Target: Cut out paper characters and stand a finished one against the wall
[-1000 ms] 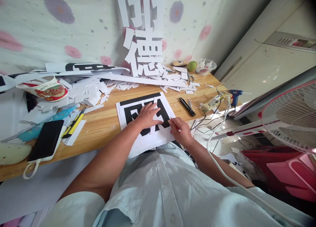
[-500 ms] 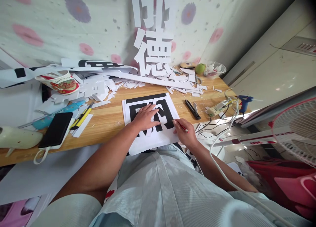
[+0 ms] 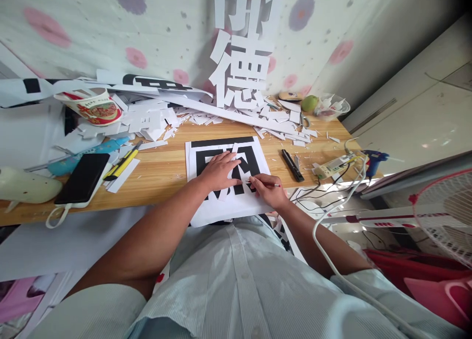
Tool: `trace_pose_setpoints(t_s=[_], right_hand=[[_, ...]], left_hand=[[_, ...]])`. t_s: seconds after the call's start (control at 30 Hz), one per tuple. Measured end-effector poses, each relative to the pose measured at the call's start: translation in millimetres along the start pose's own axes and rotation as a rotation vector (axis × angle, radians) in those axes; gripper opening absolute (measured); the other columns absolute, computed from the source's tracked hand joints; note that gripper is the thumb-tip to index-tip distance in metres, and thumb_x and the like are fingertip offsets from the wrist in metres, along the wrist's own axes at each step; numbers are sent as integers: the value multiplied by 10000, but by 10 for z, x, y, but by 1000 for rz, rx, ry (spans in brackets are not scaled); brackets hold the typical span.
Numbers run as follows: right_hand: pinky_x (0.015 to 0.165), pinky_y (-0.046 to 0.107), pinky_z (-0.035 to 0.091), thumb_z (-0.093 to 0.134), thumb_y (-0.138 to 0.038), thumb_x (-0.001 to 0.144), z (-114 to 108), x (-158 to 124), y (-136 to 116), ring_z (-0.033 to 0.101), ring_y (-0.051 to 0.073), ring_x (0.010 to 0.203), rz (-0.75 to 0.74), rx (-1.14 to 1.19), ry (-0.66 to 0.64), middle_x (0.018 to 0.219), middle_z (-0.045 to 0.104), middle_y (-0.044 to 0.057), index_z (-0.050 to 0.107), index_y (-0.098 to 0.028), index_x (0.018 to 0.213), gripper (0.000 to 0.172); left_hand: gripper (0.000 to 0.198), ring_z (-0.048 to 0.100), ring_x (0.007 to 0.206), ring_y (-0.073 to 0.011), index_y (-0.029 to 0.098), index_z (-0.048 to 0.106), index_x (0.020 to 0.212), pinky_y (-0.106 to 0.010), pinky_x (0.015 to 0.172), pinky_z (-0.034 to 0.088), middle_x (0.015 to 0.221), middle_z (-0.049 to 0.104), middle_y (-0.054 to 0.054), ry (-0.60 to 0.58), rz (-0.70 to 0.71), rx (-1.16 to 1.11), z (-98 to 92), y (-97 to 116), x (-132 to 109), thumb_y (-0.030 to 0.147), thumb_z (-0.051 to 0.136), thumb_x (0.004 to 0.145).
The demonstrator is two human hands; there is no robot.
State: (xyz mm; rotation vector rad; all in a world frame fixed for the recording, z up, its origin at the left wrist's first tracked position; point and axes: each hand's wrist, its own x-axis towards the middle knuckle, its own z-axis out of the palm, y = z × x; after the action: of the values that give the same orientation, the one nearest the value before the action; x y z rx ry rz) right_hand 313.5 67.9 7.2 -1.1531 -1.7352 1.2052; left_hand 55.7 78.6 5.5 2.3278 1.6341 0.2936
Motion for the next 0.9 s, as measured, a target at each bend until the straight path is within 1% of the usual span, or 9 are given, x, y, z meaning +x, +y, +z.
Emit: trace_pose_setpoints(t_s=[0.13, 0.33, 0.47, 0.67, 0.9], right_hand=[[463, 304, 492, 745, -645, 987, -6, -5, 38, 624, 172, 467, 3, -7, -1, 679, 752, 48, 773, -212, 754, 492], [481, 309, 511, 712, -677, 999, -9, -4, 94, 641, 186, 504, -4, -31, -24, 696, 763, 59, 791, -216, 777, 518], [495, 307, 507, 710, -655, 1013, -1, 3, 110, 633, 182, 511, -25, -39, -35, 700, 763, 56, 786, -220, 768, 505], [490, 307, 500, 688, -670, 1020, -3, 11, 102, 631, 183, 513, -32, -71, -50, 709, 770, 56, 781, -224, 765, 523], [518, 310, 497, 654, -617, 1051, -34, 12, 67, 643, 189, 550, -80, -136, -79, 663, 737, 39, 753, -231, 746, 502]], left_hand=[[839, 267, 1698, -382, 291, 570, 1646, -573, 1363, 260, 1838, 337, -88, -1, -1, 2, -15, 11, -2, 701, 750, 937], [832, 265, 1701, -372, 301, 571, 1645, -571, 1362, 260, 1839, 337, -80, -3, -5, 3, -16, 17, -8, 706, 741, 939], [825, 260, 1703, -373, 303, 571, 1645, -567, 1366, 256, 1840, 335, -77, -1, -6, 1, -13, 12, -10, 697, 742, 941], [829, 270, 1699, -376, 313, 574, 1643, -565, 1367, 256, 1835, 348, -71, 4, -7, -1, -11, 15, -9, 696, 754, 930], [835, 251, 1707, -373, 297, 563, 1652, -572, 1369, 250, 1845, 323, -83, 1, 0, -2, -13, 10, -10, 695, 743, 940]])
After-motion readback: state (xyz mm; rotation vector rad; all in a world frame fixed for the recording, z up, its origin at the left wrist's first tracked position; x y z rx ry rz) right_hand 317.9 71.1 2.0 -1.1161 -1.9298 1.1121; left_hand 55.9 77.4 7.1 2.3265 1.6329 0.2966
